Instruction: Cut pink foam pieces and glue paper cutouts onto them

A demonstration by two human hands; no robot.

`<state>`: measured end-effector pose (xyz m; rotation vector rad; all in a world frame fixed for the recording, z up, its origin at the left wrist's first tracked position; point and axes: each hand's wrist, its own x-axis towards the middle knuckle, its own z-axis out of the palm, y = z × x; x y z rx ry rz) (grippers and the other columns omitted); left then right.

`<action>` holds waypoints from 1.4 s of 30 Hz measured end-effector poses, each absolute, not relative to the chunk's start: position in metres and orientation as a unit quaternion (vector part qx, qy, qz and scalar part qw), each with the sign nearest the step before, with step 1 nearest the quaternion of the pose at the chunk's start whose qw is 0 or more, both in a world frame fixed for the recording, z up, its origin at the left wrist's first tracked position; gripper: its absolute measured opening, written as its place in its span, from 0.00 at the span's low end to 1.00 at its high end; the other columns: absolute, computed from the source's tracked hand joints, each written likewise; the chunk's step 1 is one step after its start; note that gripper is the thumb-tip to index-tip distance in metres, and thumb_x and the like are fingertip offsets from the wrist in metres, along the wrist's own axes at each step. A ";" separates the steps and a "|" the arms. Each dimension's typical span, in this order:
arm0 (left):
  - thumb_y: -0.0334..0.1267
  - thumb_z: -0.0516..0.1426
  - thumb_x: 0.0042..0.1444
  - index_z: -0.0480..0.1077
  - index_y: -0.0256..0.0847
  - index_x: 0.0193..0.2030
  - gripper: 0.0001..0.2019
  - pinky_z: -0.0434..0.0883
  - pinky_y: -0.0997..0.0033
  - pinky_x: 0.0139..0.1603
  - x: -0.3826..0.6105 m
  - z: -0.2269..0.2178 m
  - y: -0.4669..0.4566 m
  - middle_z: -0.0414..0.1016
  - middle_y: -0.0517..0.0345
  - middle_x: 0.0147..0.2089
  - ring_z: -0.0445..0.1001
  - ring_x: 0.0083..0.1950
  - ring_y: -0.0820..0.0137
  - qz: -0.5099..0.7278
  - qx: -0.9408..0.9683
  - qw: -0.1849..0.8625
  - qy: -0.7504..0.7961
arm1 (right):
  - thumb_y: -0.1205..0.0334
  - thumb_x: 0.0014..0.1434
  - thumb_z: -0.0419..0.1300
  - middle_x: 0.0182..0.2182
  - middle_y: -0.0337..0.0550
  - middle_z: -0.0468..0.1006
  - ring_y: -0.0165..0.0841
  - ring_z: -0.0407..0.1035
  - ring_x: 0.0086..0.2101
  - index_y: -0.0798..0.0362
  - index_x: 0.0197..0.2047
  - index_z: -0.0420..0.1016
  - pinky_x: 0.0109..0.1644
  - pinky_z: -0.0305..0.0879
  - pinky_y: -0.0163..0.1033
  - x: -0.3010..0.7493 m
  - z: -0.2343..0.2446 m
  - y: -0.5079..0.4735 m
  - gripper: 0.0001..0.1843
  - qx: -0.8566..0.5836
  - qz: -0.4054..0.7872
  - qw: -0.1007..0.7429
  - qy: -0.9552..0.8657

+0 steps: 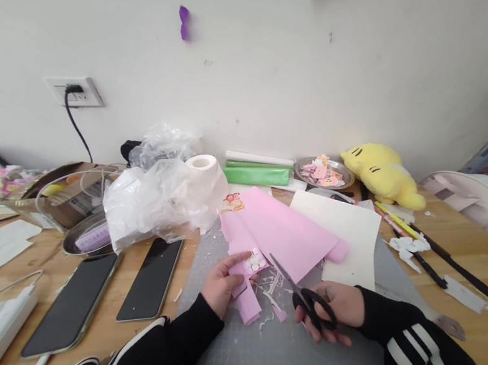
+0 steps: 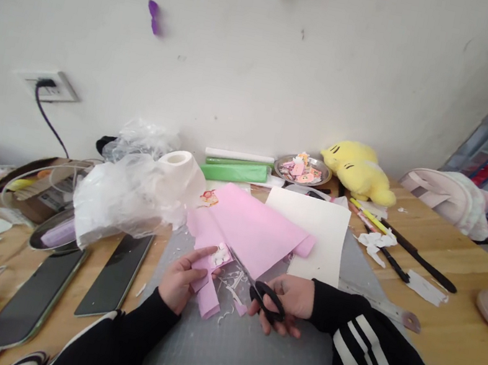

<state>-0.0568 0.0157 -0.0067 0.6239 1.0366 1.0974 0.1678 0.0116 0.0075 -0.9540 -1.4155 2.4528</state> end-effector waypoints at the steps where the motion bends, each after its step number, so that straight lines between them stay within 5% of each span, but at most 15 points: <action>1: 0.25 0.55 0.29 0.65 0.29 0.44 0.27 0.67 0.73 0.27 -0.057 -0.007 0.016 0.74 0.54 0.22 0.72 0.25 0.70 0.490 0.278 0.685 0.462 | 0.45 0.39 0.60 0.23 0.42 0.71 0.22 0.63 0.16 0.62 0.36 0.67 0.12 0.60 0.26 0.170 0.010 0.012 0.29 -0.298 0.823 0.083 -0.477; 7: 0.25 0.55 0.29 0.66 0.30 0.43 0.26 0.67 0.73 0.26 -0.057 -0.004 0.015 0.74 0.56 0.22 0.72 0.26 0.69 0.483 0.268 0.684 0.477 | 0.44 0.35 0.62 0.25 0.41 0.68 0.25 0.62 0.23 0.59 0.37 0.65 0.22 0.60 0.30 0.175 0.029 0.027 0.31 -0.336 0.708 0.193 -0.590; 10: 0.25 0.54 0.29 0.67 0.31 0.42 0.26 0.66 0.73 0.26 -0.056 -0.002 0.015 0.74 0.56 0.23 0.72 0.25 0.69 0.485 0.268 0.682 0.477 | 0.56 0.30 0.67 0.26 0.38 0.64 0.25 0.59 0.24 0.56 0.39 0.64 0.25 0.60 0.32 0.164 0.029 0.043 0.31 -0.459 0.549 0.240 -0.656; 13: 0.25 0.54 0.29 0.67 0.31 0.42 0.25 0.67 0.72 0.26 -0.056 -0.002 0.015 0.73 0.56 0.22 0.72 0.25 0.69 0.484 0.271 0.684 0.473 | 0.57 0.38 0.63 0.27 0.39 0.62 0.27 0.58 0.25 0.56 0.40 0.63 0.27 0.60 0.34 0.144 0.021 0.063 0.25 -0.548 0.350 0.321 -0.688; 19: 0.25 0.55 0.29 0.67 0.30 0.42 0.26 0.67 0.71 0.27 -0.058 -0.007 0.016 0.74 0.55 0.24 0.71 0.25 0.70 0.487 0.276 0.687 0.463 | 0.66 0.37 0.59 0.32 0.41 0.63 0.27 0.62 0.29 0.54 0.42 0.61 0.32 0.64 0.36 0.128 -0.007 0.087 0.25 -0.505 0.393 0.426 -0.639; 33: 0.25 0.54 0.28 0.67 0.30 0.41 0.25 0.67 0.72 0.27 -0.056 -0.003 0.015 0.73 0.56 0.21 0.71 0.24 0.70 0.482 0.276 0.690 0.464 | 0.79 0.39 0.47 0.34 0.48 0.68 0.37 0.63 0.35 0.56 0.35 0.67 0.39 0.63 0.44 0.148 -0.010 0.082 0.20 -0.419 -0.050 0.442 -0.792; 42: 0.25 0.55 0.28 0.67 0.31 0.39 0.24 0.66 0.72 0.27 -0.057 -0.004 0.015 0.73 0.56 0.23 0.71 0.23 0.71 0.486 0.275 0.686 0.466 | 0.78 0.40 0.47 0.35 0.51 0.69 0.37 0.61 0.34 0.59 0.37 0.67 0.36 0.63 0.43 0.148 -0.018 0.082 0.19 -0.411 -0.105 0.388 -0.818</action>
